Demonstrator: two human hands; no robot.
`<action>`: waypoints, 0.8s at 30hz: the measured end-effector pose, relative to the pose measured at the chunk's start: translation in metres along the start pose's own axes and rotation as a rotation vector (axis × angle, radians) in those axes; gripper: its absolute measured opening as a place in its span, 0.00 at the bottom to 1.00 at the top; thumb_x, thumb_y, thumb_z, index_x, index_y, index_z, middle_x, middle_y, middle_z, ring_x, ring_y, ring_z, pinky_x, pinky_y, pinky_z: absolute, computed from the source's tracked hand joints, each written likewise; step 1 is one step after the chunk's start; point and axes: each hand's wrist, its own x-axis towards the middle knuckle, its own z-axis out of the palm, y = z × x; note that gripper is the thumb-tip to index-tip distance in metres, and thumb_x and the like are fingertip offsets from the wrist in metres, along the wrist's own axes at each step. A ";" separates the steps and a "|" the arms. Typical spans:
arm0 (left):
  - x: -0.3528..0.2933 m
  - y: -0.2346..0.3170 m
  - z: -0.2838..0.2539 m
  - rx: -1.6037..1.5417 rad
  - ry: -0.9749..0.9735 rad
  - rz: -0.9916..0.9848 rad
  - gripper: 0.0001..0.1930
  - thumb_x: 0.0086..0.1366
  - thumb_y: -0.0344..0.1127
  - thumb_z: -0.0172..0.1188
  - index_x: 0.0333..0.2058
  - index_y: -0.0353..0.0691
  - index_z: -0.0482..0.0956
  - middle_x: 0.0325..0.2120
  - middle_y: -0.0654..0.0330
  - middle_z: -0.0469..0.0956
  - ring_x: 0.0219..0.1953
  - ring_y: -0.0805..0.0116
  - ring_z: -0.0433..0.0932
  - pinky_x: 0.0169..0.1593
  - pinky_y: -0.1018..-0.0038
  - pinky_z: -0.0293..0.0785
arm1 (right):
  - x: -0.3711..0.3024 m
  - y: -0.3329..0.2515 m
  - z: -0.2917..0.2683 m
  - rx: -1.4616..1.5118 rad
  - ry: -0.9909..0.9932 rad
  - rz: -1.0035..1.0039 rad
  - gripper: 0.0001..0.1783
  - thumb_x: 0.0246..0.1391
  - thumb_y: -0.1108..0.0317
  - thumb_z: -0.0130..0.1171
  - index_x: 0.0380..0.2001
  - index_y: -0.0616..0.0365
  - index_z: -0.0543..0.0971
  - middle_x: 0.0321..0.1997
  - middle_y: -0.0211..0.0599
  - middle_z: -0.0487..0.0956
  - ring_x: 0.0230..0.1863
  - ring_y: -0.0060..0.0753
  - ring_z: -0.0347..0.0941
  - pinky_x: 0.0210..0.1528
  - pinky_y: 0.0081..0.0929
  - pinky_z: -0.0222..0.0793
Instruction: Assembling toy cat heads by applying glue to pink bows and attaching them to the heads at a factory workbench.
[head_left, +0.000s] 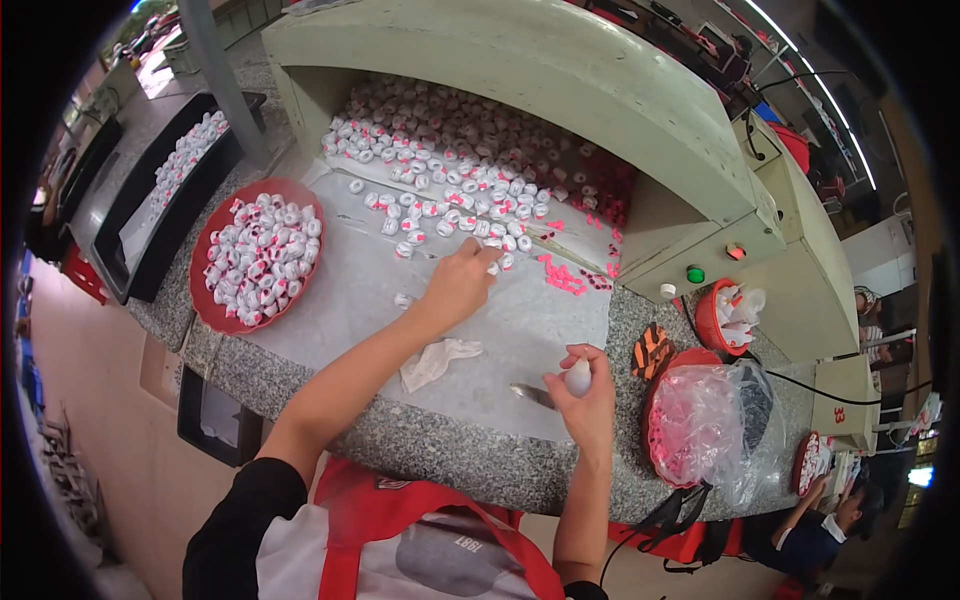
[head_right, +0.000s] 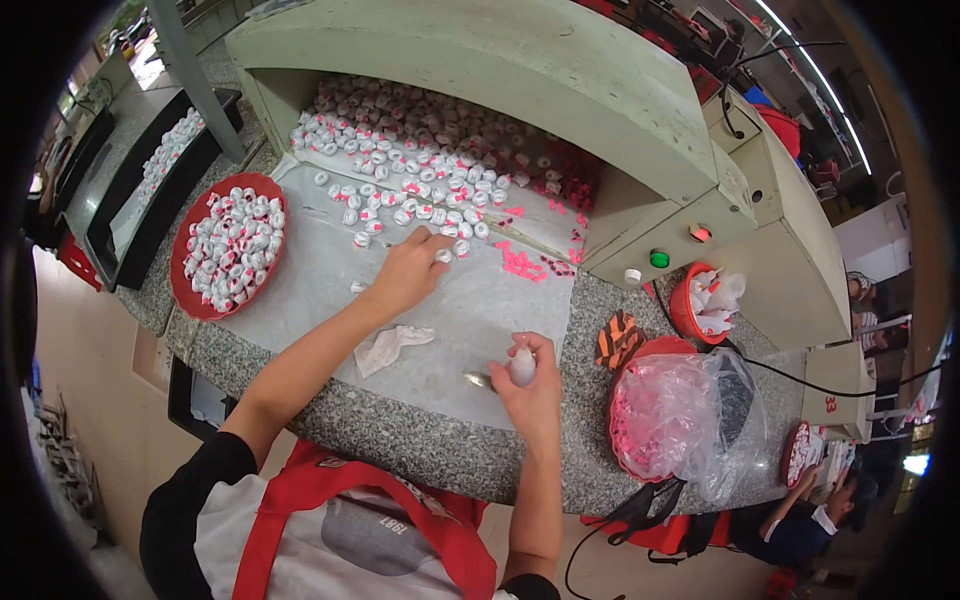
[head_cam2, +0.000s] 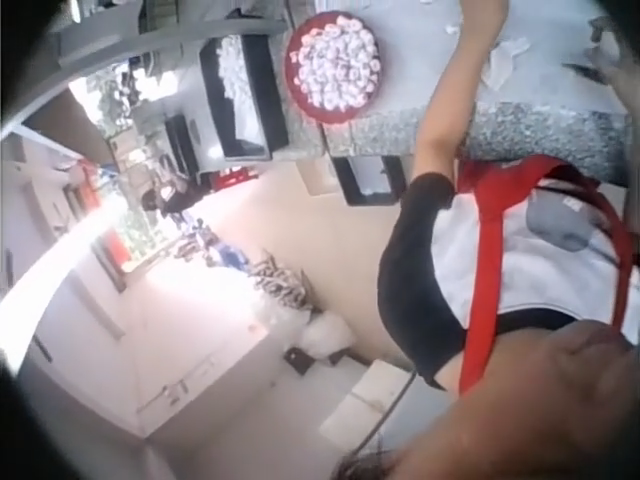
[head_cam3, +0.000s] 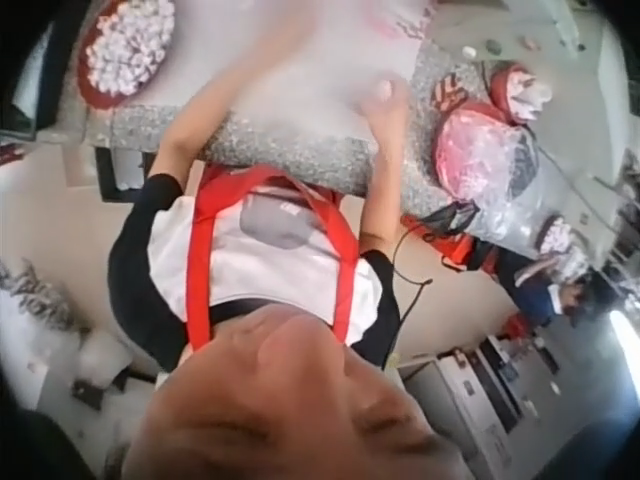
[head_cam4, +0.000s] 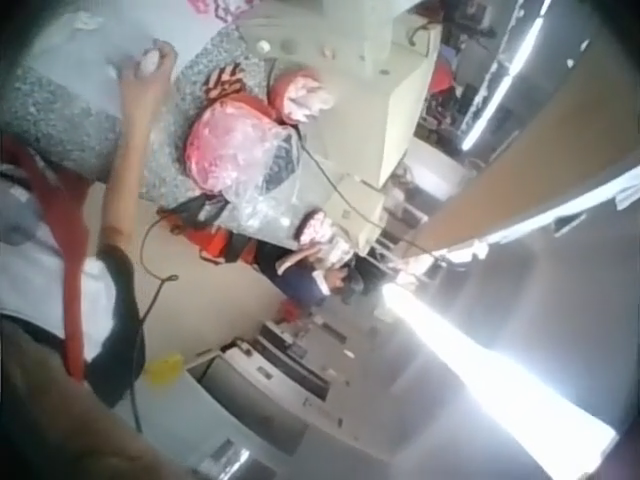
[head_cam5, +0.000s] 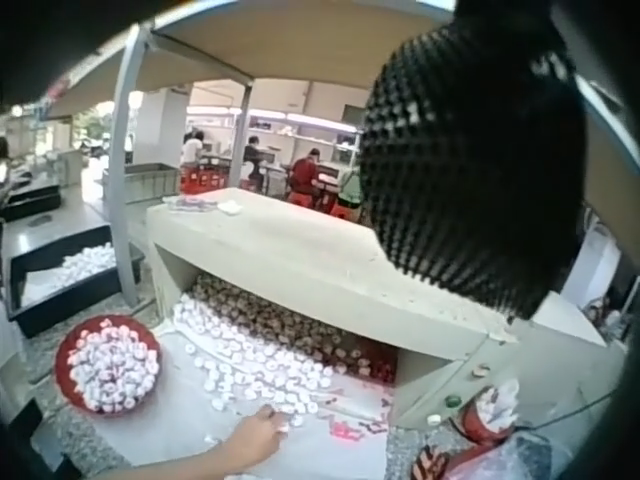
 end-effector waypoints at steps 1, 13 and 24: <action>-0.009 0.011 -0.014 -0.329 -0.040 -0.080 0.17 0.50 0.27 0.58 0.42 0.40 0.72 0.32 0.57 0.71 0.32 0.63 0.74 0.33 0.71 0.72 | -0.002 -0.002 0.004 0.156 0.052 0.066 0.18 0.42 0.80 0.56 0.39 0.58 0.67 0.32 0.30 0.70 0.33 0.20 0.67 0.32 0.18 0.66; -0.077 0.073 -0.074 -1.396 -0.023 -0.102 0.17 0.52 0.15 0.52 0.42 0.29 0.68 0.39 0.52 0.70 0.41 0.65 0.73 0.45 0.75 0.72 | -0.036 -0.073 0.011 0.371 0.440 -0.189 0.17 0.41 0.68 0.55 0.35 0.66 0.70 0.33 0.38 0.71 0.31 0.25 0.67 0.33 0.18 0.63; -0.083 0.081 -0.086 -1.338 0.066 -0.111 0.16 0.51 0.14 0.53 0.41 0.27 0.67 0.41 0.52 0.67 0.45 0.64 0.71 0.47 0.72 0.72 | -0.038 -0.084 0.010 -0.015 0.348 -0.568 0.14 0.34 0.77 0.59 0.30 0.64 0.73 0.24 0.41 0.77 0.20 0.31 0.74 0.22 0.21 0.69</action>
